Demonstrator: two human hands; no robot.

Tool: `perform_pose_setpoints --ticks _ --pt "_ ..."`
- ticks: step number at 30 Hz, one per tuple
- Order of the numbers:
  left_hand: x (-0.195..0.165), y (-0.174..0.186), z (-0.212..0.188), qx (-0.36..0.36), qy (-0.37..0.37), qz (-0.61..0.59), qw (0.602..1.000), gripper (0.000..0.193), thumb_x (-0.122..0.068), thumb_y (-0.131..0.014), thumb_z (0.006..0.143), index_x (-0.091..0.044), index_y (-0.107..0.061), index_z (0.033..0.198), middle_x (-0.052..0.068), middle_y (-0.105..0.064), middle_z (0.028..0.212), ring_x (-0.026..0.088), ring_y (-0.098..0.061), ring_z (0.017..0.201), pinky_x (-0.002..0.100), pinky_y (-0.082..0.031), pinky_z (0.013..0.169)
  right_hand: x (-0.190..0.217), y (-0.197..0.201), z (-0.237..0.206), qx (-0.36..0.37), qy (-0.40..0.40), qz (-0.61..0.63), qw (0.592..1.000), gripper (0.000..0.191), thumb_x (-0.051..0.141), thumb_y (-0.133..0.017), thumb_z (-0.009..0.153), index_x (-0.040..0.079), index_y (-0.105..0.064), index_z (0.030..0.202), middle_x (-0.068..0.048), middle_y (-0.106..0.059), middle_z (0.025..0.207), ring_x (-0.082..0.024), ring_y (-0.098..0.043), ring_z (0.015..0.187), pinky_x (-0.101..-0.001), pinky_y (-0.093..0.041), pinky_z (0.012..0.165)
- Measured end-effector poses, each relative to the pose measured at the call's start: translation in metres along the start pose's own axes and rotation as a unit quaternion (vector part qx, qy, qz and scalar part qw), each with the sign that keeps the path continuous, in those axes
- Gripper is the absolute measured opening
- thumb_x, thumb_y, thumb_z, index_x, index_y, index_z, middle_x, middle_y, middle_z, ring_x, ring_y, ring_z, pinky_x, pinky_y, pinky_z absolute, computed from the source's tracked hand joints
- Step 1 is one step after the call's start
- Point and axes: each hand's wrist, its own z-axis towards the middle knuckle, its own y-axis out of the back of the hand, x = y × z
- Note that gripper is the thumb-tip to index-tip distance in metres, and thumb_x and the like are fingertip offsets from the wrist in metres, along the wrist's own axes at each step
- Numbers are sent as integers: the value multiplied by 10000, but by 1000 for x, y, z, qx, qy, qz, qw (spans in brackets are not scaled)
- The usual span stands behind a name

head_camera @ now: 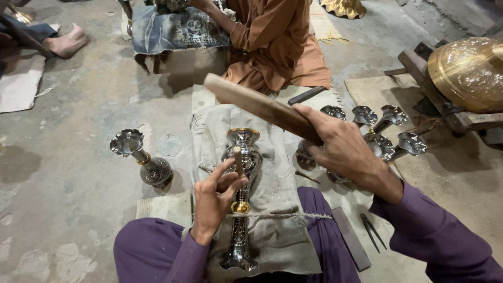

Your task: The person sits on the floor holding a small chisel against an ornate silver vase resting on a cloth pad on their lap, and strikes the chisel with a wooden mallet to engrave decorative patterns into the metal, repositioning the chisel repeatedly around the vase surface.

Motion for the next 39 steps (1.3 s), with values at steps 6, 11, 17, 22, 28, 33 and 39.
perform_pose_setpoints --ticks 6,11,17,22,28,33,39 --pt "-2 3 0 5 2 -11 1000 502 -114 -811 828 -75 -676 1310 109 -824 887 134 -804 750 276 -643 658 5 0 1 19 12 -80 997 620 45 -610 855 239 -532 1439 -39 -741 1043 -211 -714 772 -387 -613 675" --pt "-5 2 1 -4 -4 -42 999 514 -97 -825 816 -72 -672 1306 115 -820 894 128 -794 760 275 -645 665 5 2 5 26 43 -38 998 657 34 -630 801 207 -541 1429 -76 -733 1053 -228 -726 815 -393 -598 752" --pt "-2 2 -3 -16 -17 15 1000 496 -86 -833 808 -62 -680 1280 130 -812 916 133 -805 817 280 -645 694 10 3 6 -20 44 -12 999 676 36 -632 747 162 -541 1405 -82 -724 983 -262 -721 801 -426 -596 698" --pt "-3 5 -6 3 -17 -88 996 506 -27 -774 841 -50 -651 1331 133 -820 947 152 -804 882 284 -657 762 12 4 6 18 57 -128 990 527 130 -672 840 234 -583 1349 -54 -726 924 -240 -713 735 -425 -586 677" --pt "-3 6 -6 0 -9 -49 999 509 -31 -803 838 -65 -658 1325 131 -818 947 167 -814 866 285 -653 769 12 1 10 90 61 -164 980 710 -13 -654 754 265 -553 1399 -29 -744 919 -208 -719 766 -409 -583 670" --pt "3 6 -7 -1 -10 -21 1000 515 -56 -813 818 -82 -669 1311 115 -819 945 167 -819 838 283 -663 735 16 2 10 38 -42 36 998 638 41 -638 828 238 -513 1422 -76 -735 1009 -224 -727 734 -360 -624 657" --pt "1 5 -6 11 -26 -76 997 521 -46 -774 858 -71 -642 1361 128 -818 983 161 -816 887 298 -667 789 20 11 10 -12 64 -80 995 667 11 -623 762 211 -554 1394 -82 -745 1063 -265 -735 842 -433 -603 762"
